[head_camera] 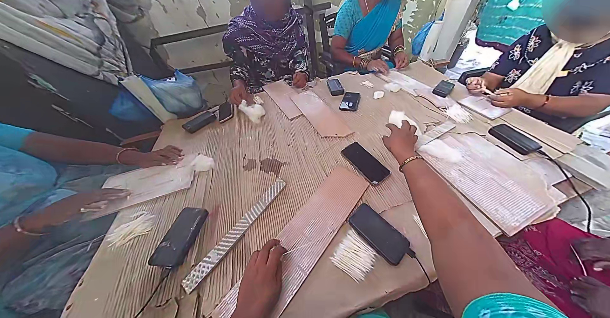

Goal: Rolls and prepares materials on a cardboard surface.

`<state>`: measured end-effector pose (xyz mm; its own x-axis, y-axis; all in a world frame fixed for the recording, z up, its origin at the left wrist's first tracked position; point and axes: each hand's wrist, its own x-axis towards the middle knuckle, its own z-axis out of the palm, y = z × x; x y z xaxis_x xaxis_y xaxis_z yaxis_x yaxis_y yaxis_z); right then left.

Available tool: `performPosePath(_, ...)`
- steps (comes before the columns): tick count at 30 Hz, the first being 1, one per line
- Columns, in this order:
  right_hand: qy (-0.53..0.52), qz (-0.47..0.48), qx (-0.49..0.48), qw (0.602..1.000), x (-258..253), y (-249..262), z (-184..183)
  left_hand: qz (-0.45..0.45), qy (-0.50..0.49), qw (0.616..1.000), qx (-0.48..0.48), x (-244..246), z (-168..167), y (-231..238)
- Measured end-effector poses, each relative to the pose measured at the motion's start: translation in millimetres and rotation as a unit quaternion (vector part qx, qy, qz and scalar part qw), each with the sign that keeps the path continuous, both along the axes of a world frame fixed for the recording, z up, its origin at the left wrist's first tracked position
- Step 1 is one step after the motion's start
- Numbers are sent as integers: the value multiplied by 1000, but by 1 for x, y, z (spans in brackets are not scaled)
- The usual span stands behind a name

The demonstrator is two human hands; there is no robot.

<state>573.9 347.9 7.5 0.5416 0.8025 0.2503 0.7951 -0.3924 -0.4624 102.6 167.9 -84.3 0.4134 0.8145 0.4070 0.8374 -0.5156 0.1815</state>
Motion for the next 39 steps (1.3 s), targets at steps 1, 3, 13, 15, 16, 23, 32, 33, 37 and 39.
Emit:
performPosePath(1, -12, -6, -12, 1000, 8, 10, -2, 1, -1, 1000, 8, 0, -1, 0)
performPosePath(3, -28, -20, -42, 999, 20, 25, -5, 1, -3, 1000, 22, -1, -2, 1)
performPosePath(13, 64, -35, -16, 997, 21, 52, -21, -10, 9, 999, 44, -2, -5, 10)
performPosePath(15, 92, -11, 0, 996, 16, 50, -22, -9, 8, 999, 44, -1, -5, 10)
performPosePath(16, 111, 3, 7, 994, 16, 49, -24, -10, 6, 999, 46, -1, -5, 10)
performPosePath(23, 340, 104, 166, 919, 30, 40, -39, -12, 1, 999, 49, 0, -4, 9)
performPosePath(32, 408, 286, 141, 856, -4, 30, -19, -15, -1, 999, 30, -2, -3, 8)
performPosePath(33, 413, 313, 146, 843, -18, 34, -14, -15, -2, 999, 30, -1, -3, 8)
performPosePath(37, 475, 400, 192, 760, -74, 34, 14, -11, -5, 999, 34, -1, -3, 8)
performPosePath(39, 488, 457, 188, 719, -98, 22, 30, -6, -7, 999, 43, -1, -6, 8)
